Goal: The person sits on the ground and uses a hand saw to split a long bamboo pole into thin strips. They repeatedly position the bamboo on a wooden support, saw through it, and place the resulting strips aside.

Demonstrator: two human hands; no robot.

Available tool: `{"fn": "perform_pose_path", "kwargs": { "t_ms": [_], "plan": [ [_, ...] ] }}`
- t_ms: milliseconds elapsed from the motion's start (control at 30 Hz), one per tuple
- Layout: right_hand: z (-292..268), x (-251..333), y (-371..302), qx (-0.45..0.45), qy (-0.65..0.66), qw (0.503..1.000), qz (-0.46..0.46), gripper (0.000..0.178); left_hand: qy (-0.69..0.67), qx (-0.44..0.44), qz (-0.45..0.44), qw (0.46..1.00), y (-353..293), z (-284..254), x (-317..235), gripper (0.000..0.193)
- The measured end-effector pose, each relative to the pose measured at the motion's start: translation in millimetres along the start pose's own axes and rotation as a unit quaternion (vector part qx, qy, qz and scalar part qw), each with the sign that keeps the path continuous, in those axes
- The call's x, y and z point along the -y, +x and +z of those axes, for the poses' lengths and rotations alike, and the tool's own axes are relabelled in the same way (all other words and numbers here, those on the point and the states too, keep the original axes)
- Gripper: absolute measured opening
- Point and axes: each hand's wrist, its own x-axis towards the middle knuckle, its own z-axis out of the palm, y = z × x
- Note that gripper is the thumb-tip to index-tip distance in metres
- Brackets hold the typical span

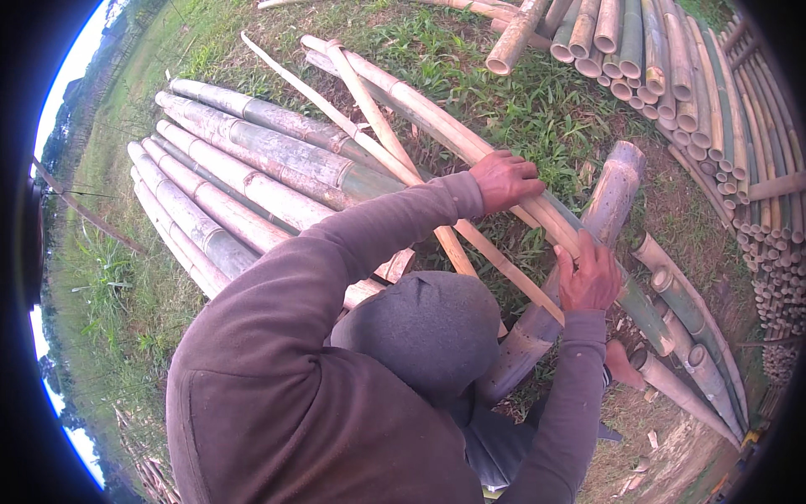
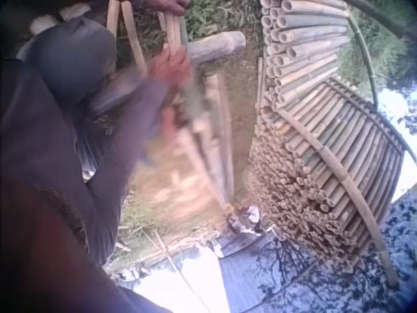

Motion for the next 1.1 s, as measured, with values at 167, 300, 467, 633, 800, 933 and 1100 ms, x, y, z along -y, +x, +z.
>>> {"fn": "perform_pose_path", "kwargs": {
  "t_ms": [167,300,467,633,800,933,1100],
  "plan": [
    [8,4,23,0.006,0.017,1.000,-0.004,0.049,-0.012,0.017,-0.011,1.000,1,0,17,0.020],
    [14,-6,26,0.026,0.049,0.998,-0.009,0.048,-0.062,0.080,-0.051,0.994,5,-7,22,0.034],
    [24,-16,23,0.067,0.000,0.993,0.100,0.052,-0.097,0.125,-0.019,0.987,13,6,15,0.051],
    [28,-38,-9,-0.148,-0.028,0.979,0.138,0.055,-0.102,0.158,-0.049,0.981,17,27,16,0.052],
    [13,-145,-186,-0.219,-0.003,0.888,0.403,0.052,-0.104,0.176,-0.037,0.978,18,29,19,0.051],
    [13,-230,-385,0.010,0.012,0.775,0.632,0.055,-0.111,0.213,-0.066,0.968,27,24,21,0.053],
    [40,-263,-536,0.170,0.117,0.725,0.657,0.038,-0.079,0.262,-0.086,0.958,33,25,15,0.054]
  ]
}}
